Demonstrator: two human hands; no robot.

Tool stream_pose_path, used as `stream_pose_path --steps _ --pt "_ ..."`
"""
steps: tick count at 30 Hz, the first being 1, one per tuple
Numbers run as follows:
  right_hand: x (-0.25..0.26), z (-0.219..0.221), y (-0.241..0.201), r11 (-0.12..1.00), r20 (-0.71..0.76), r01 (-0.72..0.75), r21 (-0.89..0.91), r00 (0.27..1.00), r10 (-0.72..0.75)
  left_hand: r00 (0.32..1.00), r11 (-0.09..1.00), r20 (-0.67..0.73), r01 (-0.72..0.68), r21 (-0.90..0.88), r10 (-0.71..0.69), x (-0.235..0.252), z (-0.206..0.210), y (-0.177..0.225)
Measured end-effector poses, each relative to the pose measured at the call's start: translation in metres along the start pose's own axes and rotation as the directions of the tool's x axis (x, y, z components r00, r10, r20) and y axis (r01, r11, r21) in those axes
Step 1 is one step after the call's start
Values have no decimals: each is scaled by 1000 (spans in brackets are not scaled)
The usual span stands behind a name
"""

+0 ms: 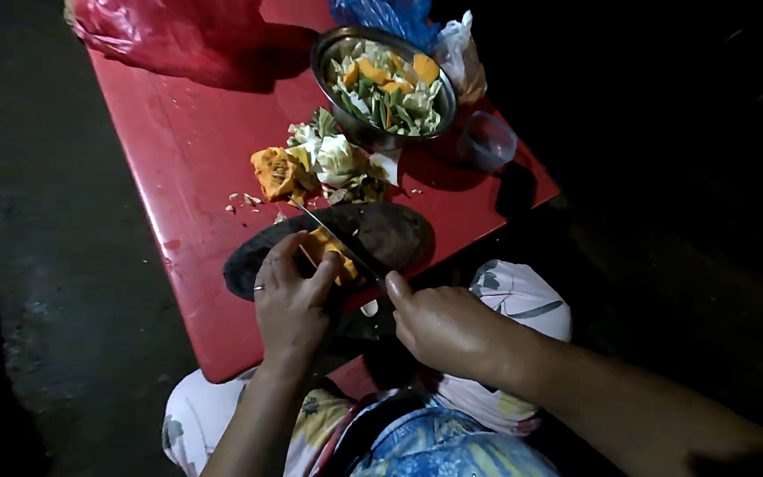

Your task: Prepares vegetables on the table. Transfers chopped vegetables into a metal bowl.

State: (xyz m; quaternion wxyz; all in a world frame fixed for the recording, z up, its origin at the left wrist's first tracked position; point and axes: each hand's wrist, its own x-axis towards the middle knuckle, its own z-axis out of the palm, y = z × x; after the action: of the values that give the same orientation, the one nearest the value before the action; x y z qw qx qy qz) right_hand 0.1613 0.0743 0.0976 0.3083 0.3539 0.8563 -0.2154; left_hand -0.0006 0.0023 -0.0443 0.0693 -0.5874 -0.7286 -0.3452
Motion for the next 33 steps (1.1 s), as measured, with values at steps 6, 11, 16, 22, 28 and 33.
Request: stream_pose_path --steps 6,11,16,22,28,33 --pt "14 -10 -4 1000 19 9 -4 1000 -9 1000 1000 -21 -16 11 16 0 -1 1" --pt "49 -8 -7 1000 -40 20 22 999 -20 997 996 -63 -48 81 53 -4 3 1" --pt "51 1 -3 999 -87 45 25 995 -43 998 997 -50 -36 70 40 -9 4 1" --pt "30 0 18 995 -197 99 31 976 -91 998 998 -46 -46 34 47 -8 1 -1" --pt "17 6 23 993 -232 120 1 966 -116 996 998 -64 -56 9 56 -9 2 -2" --pt "18 4 20 995 -163 103 2 981 -101 993 993 -46 -110 47 113 -10 0 -4"
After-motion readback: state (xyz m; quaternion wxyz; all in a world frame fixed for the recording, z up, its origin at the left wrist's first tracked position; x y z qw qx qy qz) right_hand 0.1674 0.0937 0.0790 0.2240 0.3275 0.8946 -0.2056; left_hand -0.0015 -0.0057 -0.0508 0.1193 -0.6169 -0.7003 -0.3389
